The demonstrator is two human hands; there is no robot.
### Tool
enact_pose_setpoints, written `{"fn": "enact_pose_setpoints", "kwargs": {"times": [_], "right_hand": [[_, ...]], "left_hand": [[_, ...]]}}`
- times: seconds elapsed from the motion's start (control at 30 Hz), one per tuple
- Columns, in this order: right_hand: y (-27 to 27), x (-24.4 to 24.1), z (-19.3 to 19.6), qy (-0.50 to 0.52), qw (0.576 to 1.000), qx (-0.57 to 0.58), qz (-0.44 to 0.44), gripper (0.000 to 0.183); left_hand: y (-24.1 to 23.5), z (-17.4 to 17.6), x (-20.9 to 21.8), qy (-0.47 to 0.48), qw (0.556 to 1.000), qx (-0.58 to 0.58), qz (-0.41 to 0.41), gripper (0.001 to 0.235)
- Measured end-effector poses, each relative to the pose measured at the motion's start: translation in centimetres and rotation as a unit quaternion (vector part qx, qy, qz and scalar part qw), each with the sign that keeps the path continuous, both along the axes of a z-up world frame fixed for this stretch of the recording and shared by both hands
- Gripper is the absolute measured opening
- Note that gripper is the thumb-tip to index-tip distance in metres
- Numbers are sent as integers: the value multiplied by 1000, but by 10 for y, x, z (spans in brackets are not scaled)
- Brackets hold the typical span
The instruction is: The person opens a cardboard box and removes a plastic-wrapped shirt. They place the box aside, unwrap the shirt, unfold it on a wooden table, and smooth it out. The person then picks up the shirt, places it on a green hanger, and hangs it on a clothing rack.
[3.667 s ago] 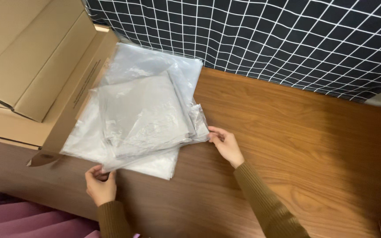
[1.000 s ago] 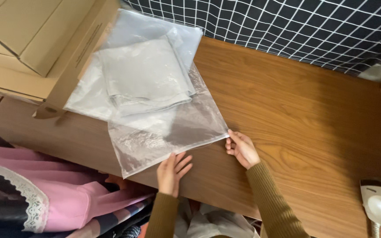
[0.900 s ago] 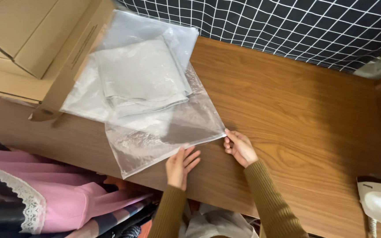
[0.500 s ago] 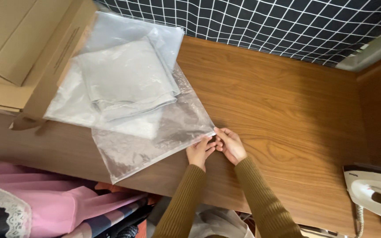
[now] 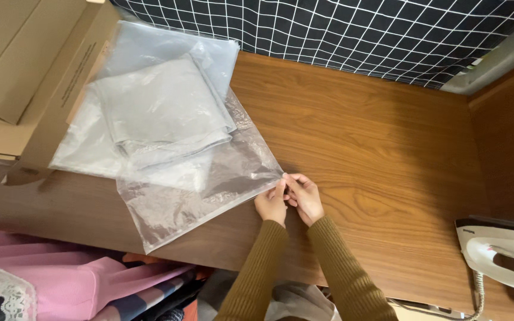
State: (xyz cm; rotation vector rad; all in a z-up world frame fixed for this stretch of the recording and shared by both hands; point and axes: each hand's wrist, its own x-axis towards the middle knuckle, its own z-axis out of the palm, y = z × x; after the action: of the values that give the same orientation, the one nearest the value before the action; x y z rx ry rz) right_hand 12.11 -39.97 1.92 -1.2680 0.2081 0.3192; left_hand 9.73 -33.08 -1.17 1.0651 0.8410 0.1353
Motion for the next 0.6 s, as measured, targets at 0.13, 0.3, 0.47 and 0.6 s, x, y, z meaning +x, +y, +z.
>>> {"fn": "enact_pose_setpoints", "kwargs": {"times": [0.13,0.3,0.47,0.6], "right_hand": [[6,-3,-2,-18,999,-29,-16,13],[6,-2,-7,-44,997,-54,-14,18],[8,-2,-2,-44,998,-44,-19,19],[7,1,-8,-45,997,-51,-22,20]], "left_hand": [[-4,0,-1,-11,999,25,28,28],[-9,-1,-3,-31,993,76,85,19],[-7,-1,-7,-45,983,115,134,14],[3,2,-17,-35,978,153,141,13]]}}
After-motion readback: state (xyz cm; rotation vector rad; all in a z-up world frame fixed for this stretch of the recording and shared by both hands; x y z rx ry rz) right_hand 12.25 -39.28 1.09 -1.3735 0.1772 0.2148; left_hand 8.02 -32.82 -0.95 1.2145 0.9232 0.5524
